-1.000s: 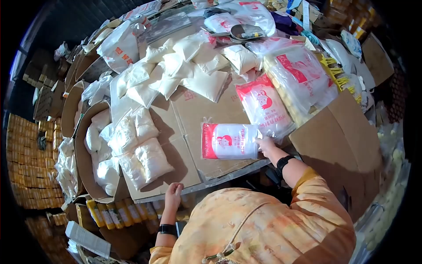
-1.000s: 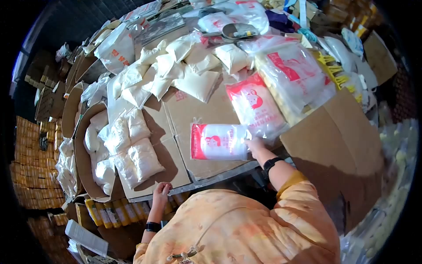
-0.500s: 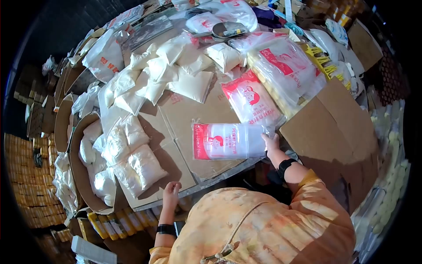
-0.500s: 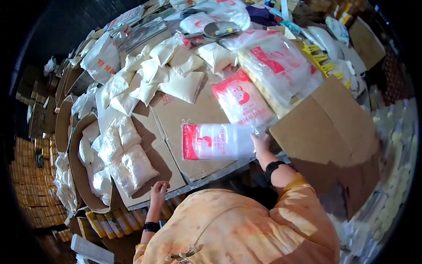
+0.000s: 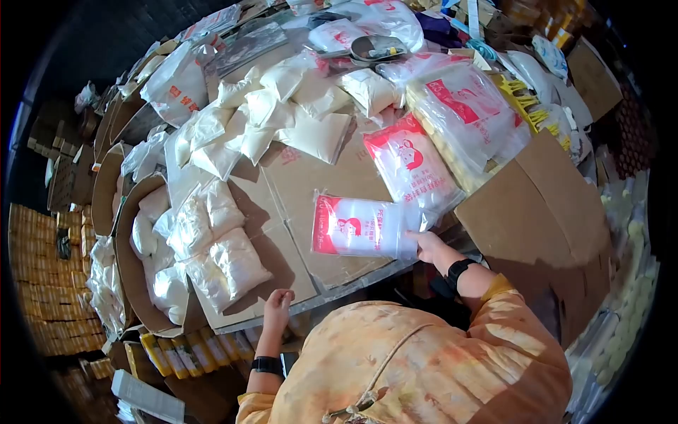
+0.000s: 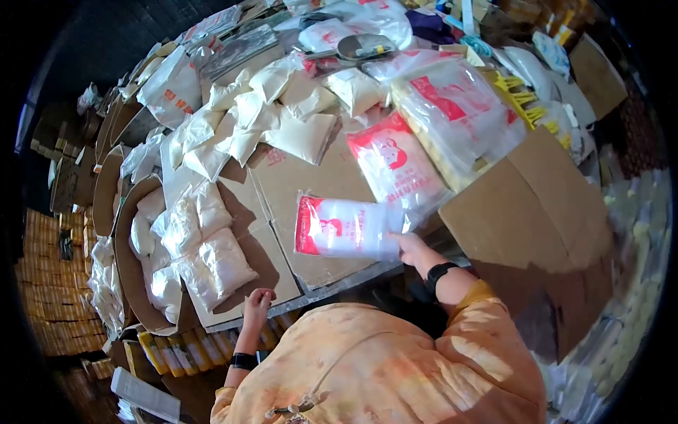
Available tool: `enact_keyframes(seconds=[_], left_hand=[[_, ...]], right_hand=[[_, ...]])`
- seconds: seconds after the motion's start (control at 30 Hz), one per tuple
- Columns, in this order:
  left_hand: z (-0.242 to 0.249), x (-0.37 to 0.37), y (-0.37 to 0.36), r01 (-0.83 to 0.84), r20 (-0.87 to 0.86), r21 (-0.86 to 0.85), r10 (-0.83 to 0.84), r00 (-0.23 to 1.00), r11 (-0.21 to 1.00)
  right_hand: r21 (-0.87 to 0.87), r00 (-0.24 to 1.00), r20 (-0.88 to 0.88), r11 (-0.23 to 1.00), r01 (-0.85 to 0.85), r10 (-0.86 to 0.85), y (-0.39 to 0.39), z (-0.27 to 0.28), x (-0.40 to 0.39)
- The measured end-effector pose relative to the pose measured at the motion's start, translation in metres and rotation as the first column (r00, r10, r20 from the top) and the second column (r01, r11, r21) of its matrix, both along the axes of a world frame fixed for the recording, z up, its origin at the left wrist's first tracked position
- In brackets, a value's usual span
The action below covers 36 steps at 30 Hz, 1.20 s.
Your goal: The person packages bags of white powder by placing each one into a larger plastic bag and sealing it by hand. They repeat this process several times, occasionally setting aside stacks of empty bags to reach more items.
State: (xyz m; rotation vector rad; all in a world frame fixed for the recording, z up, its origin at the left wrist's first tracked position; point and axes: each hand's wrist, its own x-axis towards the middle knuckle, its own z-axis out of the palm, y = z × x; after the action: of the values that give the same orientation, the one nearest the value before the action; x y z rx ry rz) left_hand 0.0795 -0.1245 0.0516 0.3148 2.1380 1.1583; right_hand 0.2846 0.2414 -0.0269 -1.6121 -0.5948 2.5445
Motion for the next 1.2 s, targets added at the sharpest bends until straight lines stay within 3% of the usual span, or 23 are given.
enact_keyframes(seconds=[0.13, 0.17, 0.23, 0.3, 0.33, 0.43, 0.47, 0.57, 0.6, 0.63, 0.7, 0.8, 0.87, 0.9, 0.97, 1.03, 1.07, 1.1, 1.17, 1.2], left_hand=[[-0.002, 0.003, -0.004, 0.001, -0.023, -0.002, -0.001, 1.000, 1.000], [-0.003, 0.002, -0.005, 0.010, -0.036, -0.002, -0.010, 0.999, 1.000], [0.003, 0.002, -0.003, -0.012, -0.028, -0.007, 0.012, 1.000, 1.000], [0.005, 0.003, -0.001, -0.018, -0.026, -0.016, 0.018, 1.000, 1.000], [0.006, 0.003, -0.001, -0.014, -0.029, -0.023, 0.013, 1.000, 1.000], [-0.003, 0.002, 0.000, -0.011, -0.005, 0.021, 0.011, 1.000, 1.000], [-0.005, 0.001, 0.000, -0.016, 0.007, 0.045, 0.016, 1.000, 0.999], [0.008, 0.001, 0.008, 0.010, -0.031, 0.037, -0.009, 0.999, 0.999], [0.007, 0.001, 0.007, 0.003, -0.024, 0.039, -0.002, 1.000, 0.999], [0.005, -0.001, 0.008, -0.001, -0.017, 0.041, 0.001, 1.000, 0.999], [0.006, -0.004, 0.013, 0.019, -0.004, 0.053, -0.018, 1.000, 0.998], [0.020, -0.009, 0.026, 0.059, 0.067, 0.147, -0.069, 0.995, 0.987], [0.031, -0.013, 0.040, 0.052, 0.182, 0.301, -0.111, 0.977, 0.952], [0.046, -0.010, 0.051, -0.035, 0.304, 0.426, -0.106, 0.947, 0.904], [0.077, -0.005, 0.075, -0.174, 0.494, 0.625, -0.213, 0.843, 0.761], [0.093, -0.004, 0.090, -0.278, 0.573, 0.766, -0.420, 0.703, 0.580], [0.083, -0.001, 0.089, -0.306, 0.612, 0.726, -0.376, 0.696, 0.616], [0.091, 0.006, 0.095, -0.438, 0.765, 0.555, -0.226, 0.604, 0.707], [0.067, 0.007, 0.092, -0.351, 0.643, 0.555, -0.121, 0.756, 0.754], [0.049, 0.005, 0.089, -0.346, 0.558, 0.583, -0.053, 0.828, 0.735]], right_hand=[[0.383, 0.993, -0.003, 0.917, -0.110, 0.120, 0.009, -0.003, -0.006], [0.508, 0.987, 0.064, 0.847, -0.158, 0.145, 0.021, -0.012, -0.004], [0.671, 0.926, 0.341, 0.648, -0.360, 0.162, 0.038, 0.037, -0.012], [0.787, 0.949, 0.283, 0.532, -0.313, 0.140, 0.061, 0.037, -0.002], [0.769, 0.970, 0.216, 0.593, -0.240, 0.112, 0.067, 0.045, 0.000], [0.785, 0.958, 0.278, 0.559, -0.266, 0.066, 0.074, 0.050, 0.005], [0.834, 0.939, 0.338, 0.445, -0.326, 0.056, 0.077, 0.052, 0.006], [0.842, 0.936, 0.351, 0.429, -0.327, 0.023, 0.082, 0.101, -0.001], [0.833, 0.901, 0.429, 0.357, -0.423, 0.067, 0.077, 0.143, -0.009], [0.892, 0.932, 0.360, 0.279, -0.357, 0.042, 0.087, 0.141, -0.005], [0.927, 0.965, 0.262, 0.269, -0.260, 0.029, 0.085, 0.185, -0.010], [0.844, 0.977, -0.197, 0.521, 0.126, 0.082, 0.075, 0.216, -0.019], [0.796, 0.948, -0.280, 0.589, 0.140, 0.151, 0.061, 0.218, -0.027], [0.769, 0.928, -0.322, 0.624, 0.141, 0.187, 0.053, 0.218, -0.031], [0.658, 0.888, -0.405, 0.744, 0.119, 0.217, 0.035, 0.194, -0.051], [0.632, 0.920, -0.185, 0.759, -0.159, 0.347, 0.007, 0.196, -0.069], [0.586, 0.884, -0.156, 0.762, -0.277, 0.441, -0.008, 0.192, -0.077], [0.535, 0.839, -0.132, 0.751, -0.388, 0.527, -0.022, 0.184, -0.084], [0.596, 0.744, -0.284, 0.719, -0.356, 0.604, -0.055, 0.166, -0.088], [0.435, 0.714, -0.440, 0.825, -0.361, 0.544, -0.058, 0.163, -0.087]])
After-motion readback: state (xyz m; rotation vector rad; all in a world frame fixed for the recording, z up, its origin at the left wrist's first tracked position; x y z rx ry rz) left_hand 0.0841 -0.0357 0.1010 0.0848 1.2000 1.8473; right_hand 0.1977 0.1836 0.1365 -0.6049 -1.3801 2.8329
